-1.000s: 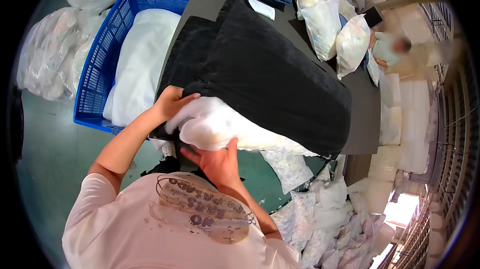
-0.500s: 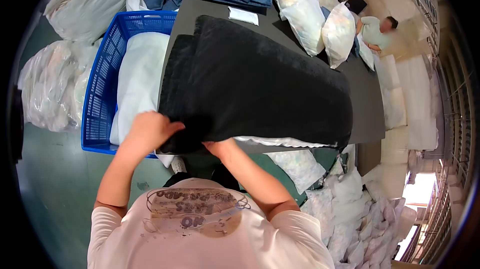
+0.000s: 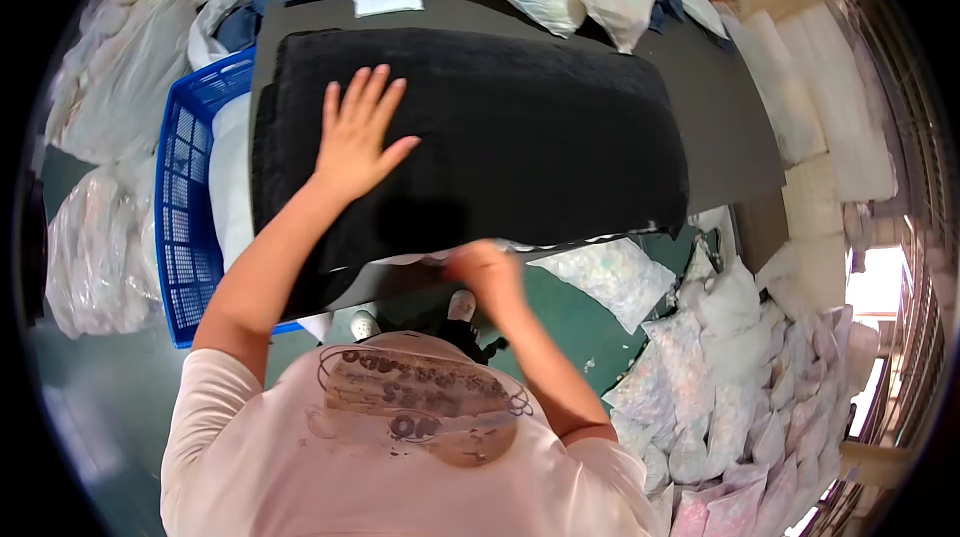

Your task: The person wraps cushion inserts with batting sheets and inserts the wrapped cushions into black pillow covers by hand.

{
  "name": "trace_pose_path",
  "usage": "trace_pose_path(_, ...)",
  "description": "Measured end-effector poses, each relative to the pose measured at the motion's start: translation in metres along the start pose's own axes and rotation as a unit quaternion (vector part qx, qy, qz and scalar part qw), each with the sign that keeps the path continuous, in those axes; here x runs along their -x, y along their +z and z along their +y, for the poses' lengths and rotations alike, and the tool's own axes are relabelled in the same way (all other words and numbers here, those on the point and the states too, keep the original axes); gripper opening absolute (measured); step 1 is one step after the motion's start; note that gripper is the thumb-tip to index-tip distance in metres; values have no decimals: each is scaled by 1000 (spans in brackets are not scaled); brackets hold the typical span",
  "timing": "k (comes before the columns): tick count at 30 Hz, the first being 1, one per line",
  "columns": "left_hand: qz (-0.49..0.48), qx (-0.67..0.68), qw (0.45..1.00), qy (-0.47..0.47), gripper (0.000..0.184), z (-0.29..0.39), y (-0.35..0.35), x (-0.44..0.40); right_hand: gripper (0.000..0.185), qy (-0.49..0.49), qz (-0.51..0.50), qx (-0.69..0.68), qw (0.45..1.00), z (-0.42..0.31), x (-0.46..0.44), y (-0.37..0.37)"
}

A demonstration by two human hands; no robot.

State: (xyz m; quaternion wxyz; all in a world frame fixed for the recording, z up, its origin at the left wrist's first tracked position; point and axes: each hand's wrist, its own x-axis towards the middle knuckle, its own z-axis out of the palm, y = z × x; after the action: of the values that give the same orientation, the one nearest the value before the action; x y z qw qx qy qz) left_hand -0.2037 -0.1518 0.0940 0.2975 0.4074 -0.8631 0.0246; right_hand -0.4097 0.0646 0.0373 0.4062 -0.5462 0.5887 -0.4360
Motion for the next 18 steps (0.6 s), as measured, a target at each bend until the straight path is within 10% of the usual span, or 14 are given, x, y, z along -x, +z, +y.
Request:
trace_pose_path(1, -4, -4, 1000, 2, 71, 1, -7, 0, 8, 19, 135, -74, 988, -7, -3, -41)
trace_pose_path(4, -28, 11, 999, 18, 62, 6, -33, -8, 23, -207, 272, 466, 816, -17, -17, -145)
trace_pose_path(7, 50, 151, 986, -58, 54, -19, -30, -19, 34, -194, 162, 520, 816, 25, -15, -206)
trace_pose_path(9, 72, -44, 991, -109, 53, -29, -20, -22, 41, -164, 221, 479, 834, 33, -34, -221)
trace_pose_path(16, -184, -56, 939, -285, 50, -18, -65, -66, 51, -88, 289, 512, 804, 29, -115, -299)
trace_pose_path(18, -84, -116, 974, -174, 48, -36, -35, -53, 53, -42, 213, 545, 810, 37, -112, -315)
